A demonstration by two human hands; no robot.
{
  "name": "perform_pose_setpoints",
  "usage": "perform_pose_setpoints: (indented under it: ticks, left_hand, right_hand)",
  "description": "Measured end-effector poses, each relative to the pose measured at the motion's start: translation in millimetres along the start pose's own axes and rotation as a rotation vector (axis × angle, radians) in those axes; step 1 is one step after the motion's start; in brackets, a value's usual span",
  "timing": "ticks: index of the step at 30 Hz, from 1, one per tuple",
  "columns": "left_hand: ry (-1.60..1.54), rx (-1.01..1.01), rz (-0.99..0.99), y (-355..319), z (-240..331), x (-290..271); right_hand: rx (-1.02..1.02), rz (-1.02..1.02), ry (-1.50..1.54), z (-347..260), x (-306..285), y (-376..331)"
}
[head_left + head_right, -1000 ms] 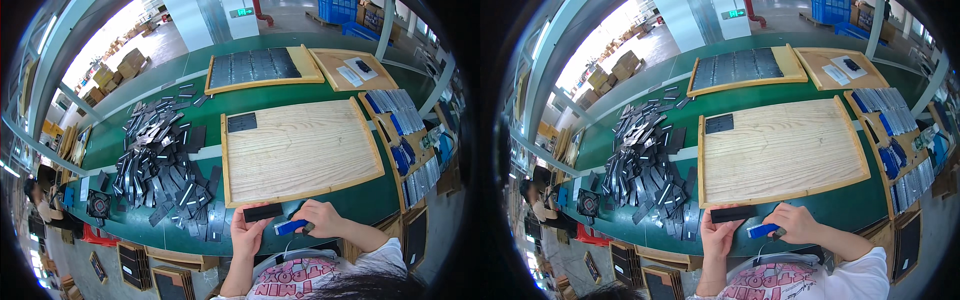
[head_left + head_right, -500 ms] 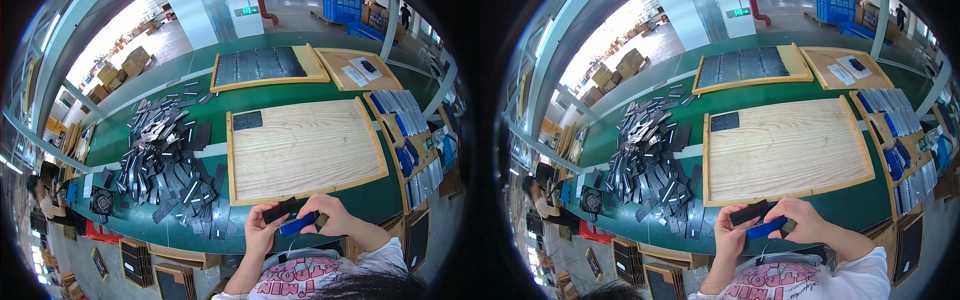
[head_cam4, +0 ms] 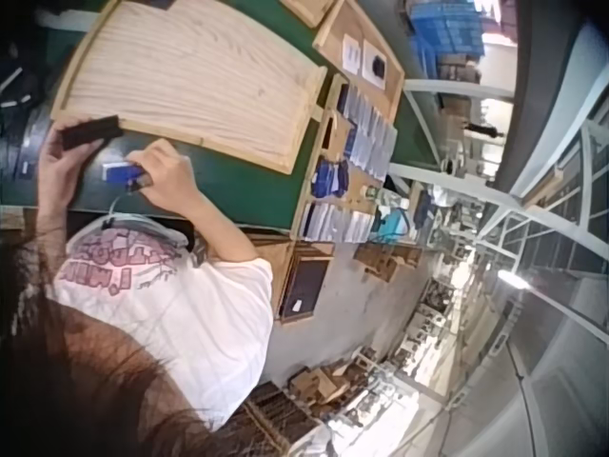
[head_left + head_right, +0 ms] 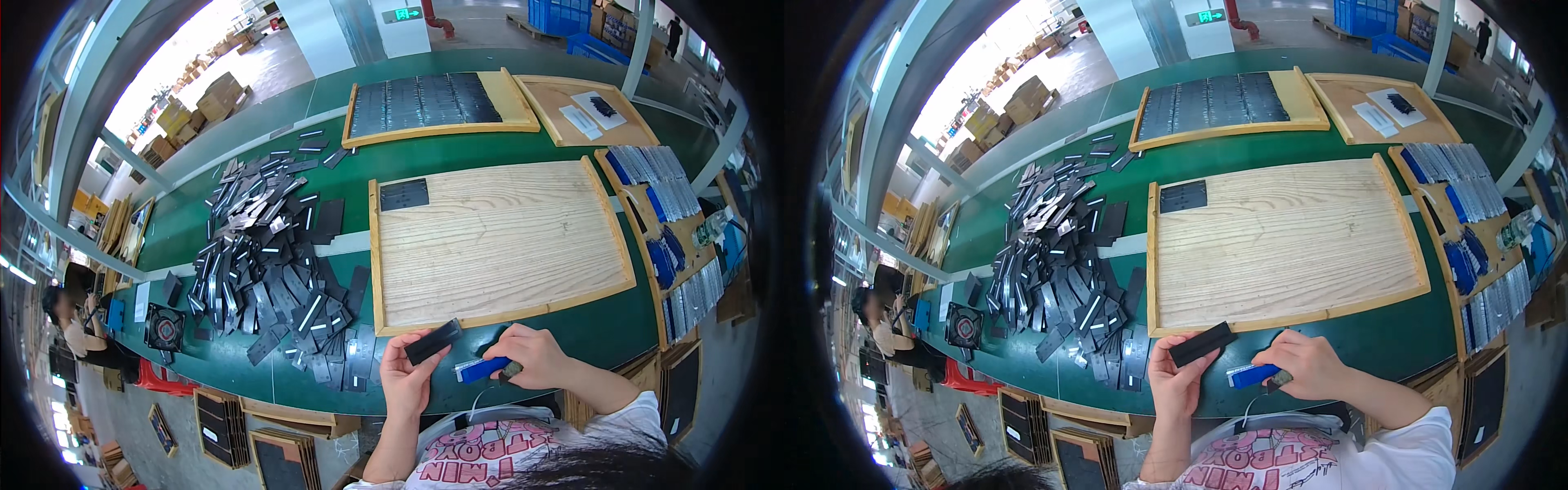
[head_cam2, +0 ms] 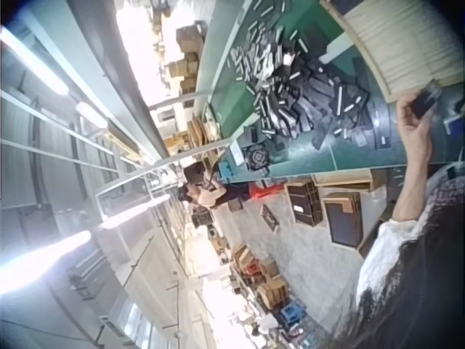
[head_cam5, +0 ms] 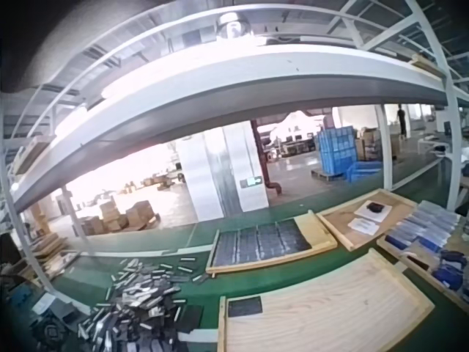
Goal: Assembling small metal plates and blue plastic components into a wooden tray at a factory workbench.
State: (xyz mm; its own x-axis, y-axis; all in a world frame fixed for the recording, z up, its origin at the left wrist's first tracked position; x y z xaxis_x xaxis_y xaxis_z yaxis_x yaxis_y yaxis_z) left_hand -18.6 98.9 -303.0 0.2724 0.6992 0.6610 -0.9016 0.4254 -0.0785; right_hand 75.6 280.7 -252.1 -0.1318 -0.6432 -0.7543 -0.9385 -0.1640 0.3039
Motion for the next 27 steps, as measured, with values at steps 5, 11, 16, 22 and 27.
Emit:
perform_pose_setpoints:
  ticks: [5,11,16,22,27]
  left_hand:
    - [-0.006,-0.013,0.002,-1,-1,2]
    - [-0.008,-0.029,-0.002,0,-4,4]
    - [-0.029,-0.078,-0.06,-5,-15,19]
    - [0.038,-0.09,-0.141,-10,-21,25]
    - [0.041,-0.102,-0.129,-10,-20,25]
  right_hand:
    - [-0.019,-0.01,-0.048,1,2,-3]
    - [0.007,0.044,0.113,-3,-14,1]
    - [-0.042,0.119,0.249,-15,-37,21]
    - [-0.03,0.142,0.244,-16,-34,34]
    - [-0.018,0.142,0.218,-16,-31,36]
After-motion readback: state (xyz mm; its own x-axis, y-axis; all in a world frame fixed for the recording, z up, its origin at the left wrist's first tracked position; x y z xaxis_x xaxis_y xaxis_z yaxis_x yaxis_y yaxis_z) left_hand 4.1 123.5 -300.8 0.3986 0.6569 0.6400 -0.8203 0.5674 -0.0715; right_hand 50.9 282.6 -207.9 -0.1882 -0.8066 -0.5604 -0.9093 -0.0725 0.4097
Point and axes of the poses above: each hand's wrist, its own y-axis towards the middle knuckle, its own x-axis out of the palm, z = x × y, the point moved 5 cm from there along y, towards the middle knuckle, and after that the axes turned 2 degrees about -z, right-handed, at the moved point
